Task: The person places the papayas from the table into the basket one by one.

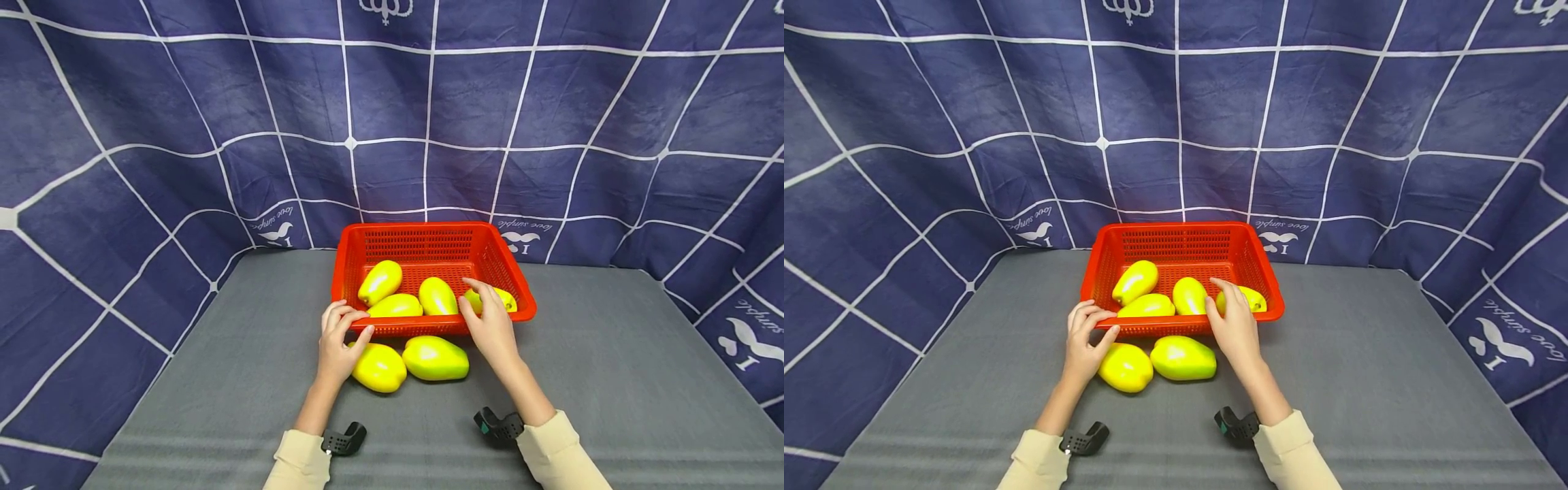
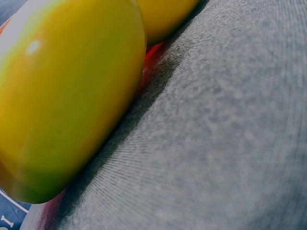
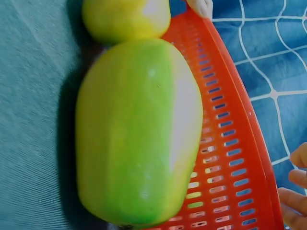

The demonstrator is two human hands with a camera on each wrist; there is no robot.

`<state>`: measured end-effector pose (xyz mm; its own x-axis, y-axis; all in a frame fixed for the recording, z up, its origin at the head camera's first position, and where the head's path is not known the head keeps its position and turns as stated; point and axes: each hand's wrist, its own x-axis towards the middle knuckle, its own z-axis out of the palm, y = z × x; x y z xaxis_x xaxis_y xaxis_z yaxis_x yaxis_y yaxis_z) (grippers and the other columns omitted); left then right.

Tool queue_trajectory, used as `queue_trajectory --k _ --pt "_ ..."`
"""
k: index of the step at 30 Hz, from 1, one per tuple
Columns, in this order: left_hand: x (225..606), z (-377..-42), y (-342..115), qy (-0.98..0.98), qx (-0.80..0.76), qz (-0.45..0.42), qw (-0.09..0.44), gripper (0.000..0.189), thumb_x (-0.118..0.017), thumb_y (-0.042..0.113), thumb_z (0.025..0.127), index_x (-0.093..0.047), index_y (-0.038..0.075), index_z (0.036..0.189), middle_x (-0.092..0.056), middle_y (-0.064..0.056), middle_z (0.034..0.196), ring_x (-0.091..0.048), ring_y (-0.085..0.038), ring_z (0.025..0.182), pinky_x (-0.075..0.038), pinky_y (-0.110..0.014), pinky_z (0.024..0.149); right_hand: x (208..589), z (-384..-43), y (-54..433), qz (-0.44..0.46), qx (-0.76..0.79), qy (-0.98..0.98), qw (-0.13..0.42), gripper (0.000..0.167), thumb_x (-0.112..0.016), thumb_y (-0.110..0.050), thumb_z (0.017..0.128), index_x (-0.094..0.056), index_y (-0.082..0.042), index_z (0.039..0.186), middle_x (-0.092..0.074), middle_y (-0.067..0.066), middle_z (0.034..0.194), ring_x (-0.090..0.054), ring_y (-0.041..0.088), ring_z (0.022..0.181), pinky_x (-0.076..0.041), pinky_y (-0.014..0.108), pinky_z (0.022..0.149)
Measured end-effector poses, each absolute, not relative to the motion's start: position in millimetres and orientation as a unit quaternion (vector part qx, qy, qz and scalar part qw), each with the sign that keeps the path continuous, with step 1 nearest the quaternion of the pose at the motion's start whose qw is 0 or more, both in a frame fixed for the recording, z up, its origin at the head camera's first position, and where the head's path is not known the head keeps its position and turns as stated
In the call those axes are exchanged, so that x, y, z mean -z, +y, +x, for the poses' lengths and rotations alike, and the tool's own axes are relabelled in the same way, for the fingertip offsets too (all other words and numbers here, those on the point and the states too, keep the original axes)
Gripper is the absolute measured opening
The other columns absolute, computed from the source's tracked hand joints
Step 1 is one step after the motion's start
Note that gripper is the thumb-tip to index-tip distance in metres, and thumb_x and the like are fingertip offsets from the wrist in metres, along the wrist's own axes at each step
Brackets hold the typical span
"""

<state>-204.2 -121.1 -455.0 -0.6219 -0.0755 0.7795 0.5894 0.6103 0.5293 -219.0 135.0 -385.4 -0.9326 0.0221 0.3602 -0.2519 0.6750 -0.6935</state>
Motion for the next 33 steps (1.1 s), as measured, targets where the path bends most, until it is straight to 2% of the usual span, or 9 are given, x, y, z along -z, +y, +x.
queue_trajectory --k 9,16,19,26,33 --pt "453 -203 -122 -0.809 0.415 -0.152 0.388 0.018 -0.070 0.017 0.074 -0.066 0.014 0.091 -0.055 -0.006 0.098 -0.042 -0.026 0.117 -0.040 -0.050 0.089 394 -194 133 0.109 -0.437 -0.864 0.224 0.035 -0.056 -0.017 0.088 -0.053 -0.014 0.123 -0.053 0.009 0.122 -0.048 0.024 0.115 -0.038 0.046 0.097" --pt "452 -203 -121 -0.808 0.412 -0.153 0.393 0.018 -0.070 0.019 0.075 -0.066 0.014 0.091 -0.055 -0.006 0.098 -0.042 -0.026 0.117 -0.041 -0.050 0.087 408 -177 130 0.160 -0.445 -0.833 0.289 0.030 -0.059 -0.005 0.085 -0.059 -0.011 0.114 -0.059 0.004 0.110 -0.051 0.014 0.104 -0.035 0.016 0.092" --pt "453 -203 -121 -0.809 0.414 -0.151 0.389 0.017 -0.070 0.018 0.075 -0.066 0.014 0.092 -0.055 -0.006 0.098 -0.042 -0.025 0.118 -0.042 -0.050 0.086 418 -172 130 0.193 -0.441 -0.820 0.309 0.031 -0.061 0.001 0.082 -0.061 -0.011 0.110 -0.061 0.003 0.105 -0.053 0.013 0.099 -0.035 0.010 0.089" --pt "454 -202 -121 -0.809 0.416 -0.151 0.387 0.018 -0.070 0.017 0.074 -0.066 0.014 0.091 -0.055 -0.006 0.097 -0.042 -0.025 0.117 -0.042 -0.050 0.086 443 -170 130 0.251 -0.424 -0.821 0.288 0.031 -0.063 0.002 0.080 -0.062 -0.009 0.108 -0.061 0.000 0.104 -0.055 0.012 0.097 -0.042 0.016 0.085" --pt "454 -203 -121 -0.806 0.416 -0.154 0.392 0.018 -0.070 0.016 0.074 -0.066 0.014 0.091 -0.054 -0.006 0.098 -0.041 -0.026 0.117 -0.042 -0.052 0.085 457 -172 132 0.288 -0.407 -0.827 0.258 0.034 -0.065 -0.006 0.079 -0.059 -0.012 0.113 -0.059 0.003 0.112 -0.051 0.015 0.107 -0.032 0.015 0.096"
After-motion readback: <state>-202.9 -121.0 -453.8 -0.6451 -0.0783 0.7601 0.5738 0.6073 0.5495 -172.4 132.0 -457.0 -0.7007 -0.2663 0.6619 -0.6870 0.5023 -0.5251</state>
